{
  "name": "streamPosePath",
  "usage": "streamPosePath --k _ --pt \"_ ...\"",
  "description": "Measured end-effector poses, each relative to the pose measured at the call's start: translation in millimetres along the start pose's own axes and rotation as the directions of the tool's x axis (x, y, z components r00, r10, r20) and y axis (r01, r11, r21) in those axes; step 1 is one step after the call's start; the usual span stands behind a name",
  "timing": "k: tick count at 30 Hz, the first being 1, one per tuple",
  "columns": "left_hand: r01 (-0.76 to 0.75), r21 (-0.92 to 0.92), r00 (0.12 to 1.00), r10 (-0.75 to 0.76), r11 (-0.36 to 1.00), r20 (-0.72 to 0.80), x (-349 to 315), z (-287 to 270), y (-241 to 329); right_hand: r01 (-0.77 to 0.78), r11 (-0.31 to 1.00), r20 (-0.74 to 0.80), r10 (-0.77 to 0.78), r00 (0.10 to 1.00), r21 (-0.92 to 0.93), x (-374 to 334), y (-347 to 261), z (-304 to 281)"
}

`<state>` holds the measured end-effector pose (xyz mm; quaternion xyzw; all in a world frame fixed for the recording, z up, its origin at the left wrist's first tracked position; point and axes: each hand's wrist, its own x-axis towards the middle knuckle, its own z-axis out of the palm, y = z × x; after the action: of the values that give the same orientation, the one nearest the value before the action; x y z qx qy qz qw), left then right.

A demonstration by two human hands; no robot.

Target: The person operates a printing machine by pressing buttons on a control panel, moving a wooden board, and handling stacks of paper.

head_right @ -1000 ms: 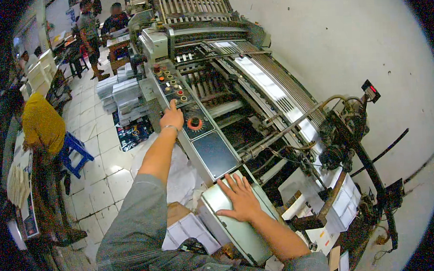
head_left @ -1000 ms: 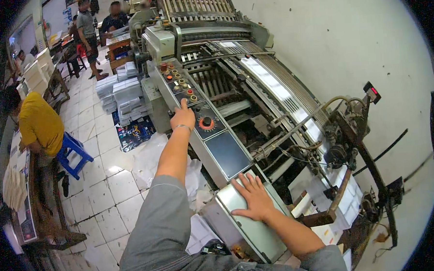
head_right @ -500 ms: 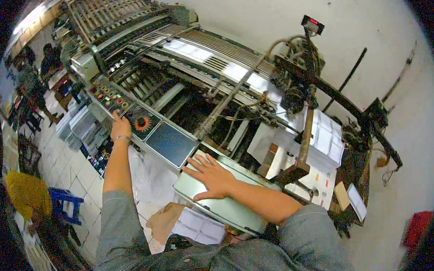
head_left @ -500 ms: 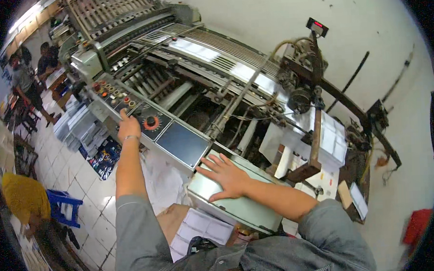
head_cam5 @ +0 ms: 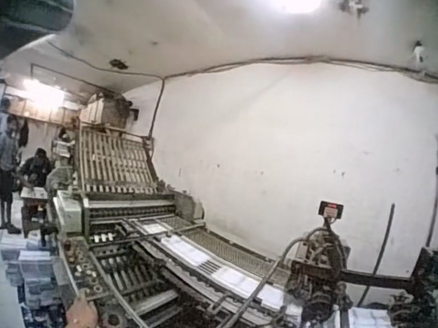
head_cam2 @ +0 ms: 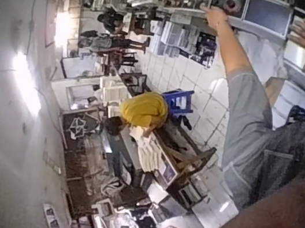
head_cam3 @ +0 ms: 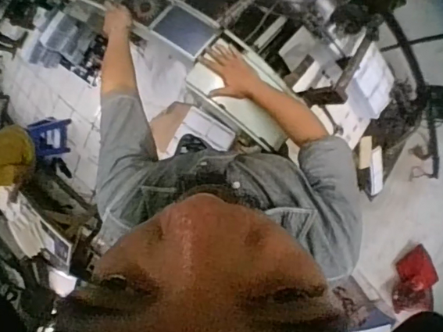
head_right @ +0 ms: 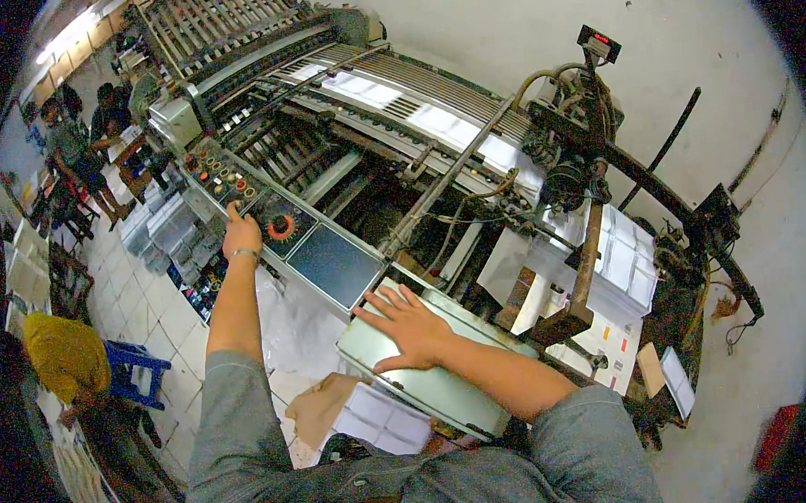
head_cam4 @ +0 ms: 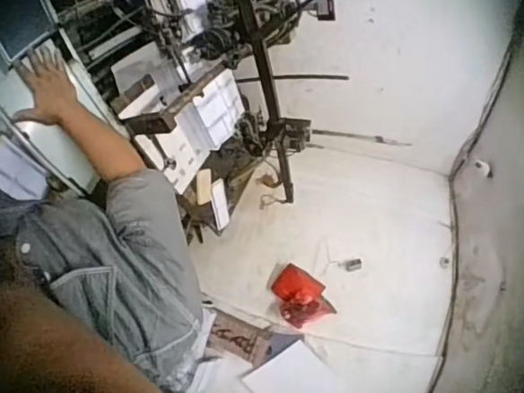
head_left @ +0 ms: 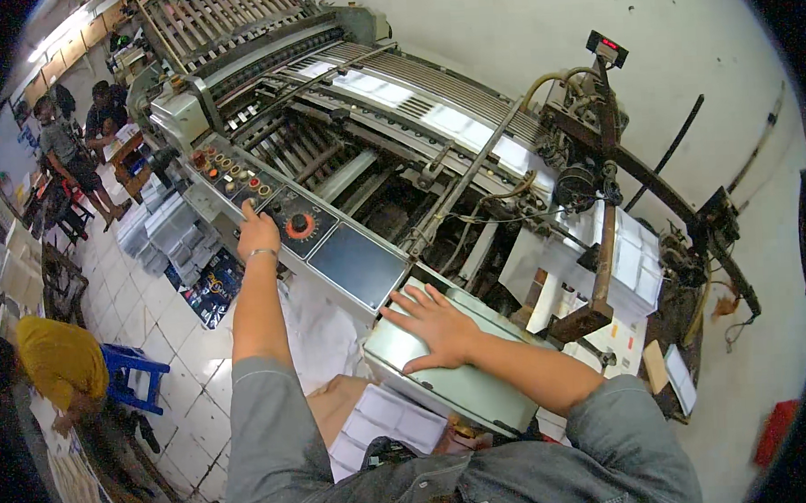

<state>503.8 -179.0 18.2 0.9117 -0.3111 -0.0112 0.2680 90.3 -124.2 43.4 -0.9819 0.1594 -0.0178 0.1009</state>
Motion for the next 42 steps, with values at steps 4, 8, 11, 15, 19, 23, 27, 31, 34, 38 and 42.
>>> streamPosePath --k 4,8,11,15,19,23,27,31,34,38,42 --pt "-0.036 0.001 0.998 0.036 0.999 -0.05 0.3 1.6 -4.0 0.008 1.0 -0.009 -0.008 1.0 0.001 0.6 0.7 0.4" --pt "-0.009 0.004 1.0 0.009 1.0 0.0 -5.9 -3.2 2.4 -0.003 1.0 0.019 0.003 1.0 0.003 -0.4 0.8 -0.7" --pt "0.001 -0.007 1.0 -0.001 1.0 0.016 -6.5 -5.9 6.9 -0.001 1.0 0.015 0.001 1.0 -0.01 -1.0 1.5 -1.0" --pt "0.007 0.002 1.0 -0.007 1.0 -0.016 -1.2 0.8 -2.9 0.009 1.0 0.001 -0.009 1.0 0.001 -0.5 0.2 -1.1" --pt "-0.015 0.012 1.0 0.016 1.0 -0.019 -1.2 2.7 -2.4 -0.002 1.0 -0.001 0.002 1.0 0.014 -0.9 1.7 0.5" --pt "0.005 -0.036 0.999 -0.007 0.999 -0.038 -2.8 2.7 -2.8 0.022 0.998 -0.028 -0.021 0.999 0.051 -0.3 1.5 -1.1" --pt "0.03 -0.091 0.999 -0.029 0.995 0.014 -4.8 -0.1 -0.6 0.016 0.999 -0.013 -0.016 1.0 0.04 -0.8 0.2 -3.9" --pt "0.066 -0.078 0.998 -0.066 0.995 0.006 -7.0 -2.2 -0.5 -0.005 1.0 0.023 0.005 1.0 0.001 0.7 -0.5 -2.9" --pt "0.025 -0.122 0.998 -0.031 0.992 -0.045 -8.7 -1.8 -2.5 -0.006 1.0 0.023 0.006 1.0 -0.001 0.4 -1.4 -2.2" --pt "0.043 -0.098 0.998 -0.047 0.994 -0.042 -3.2 1.5 -10.6 0.004 1.0 0.026 -0.003 1.0 -0.019 3.7 -4.9 -3.4" --pt "0.044 -0.117 0.999 -0.044 0.992 -0.003 -4.1 7.7 4.4 -0.005 1.0 0.004 0.005 1.0 -0.012 -3.4 -1.0 -3.0"
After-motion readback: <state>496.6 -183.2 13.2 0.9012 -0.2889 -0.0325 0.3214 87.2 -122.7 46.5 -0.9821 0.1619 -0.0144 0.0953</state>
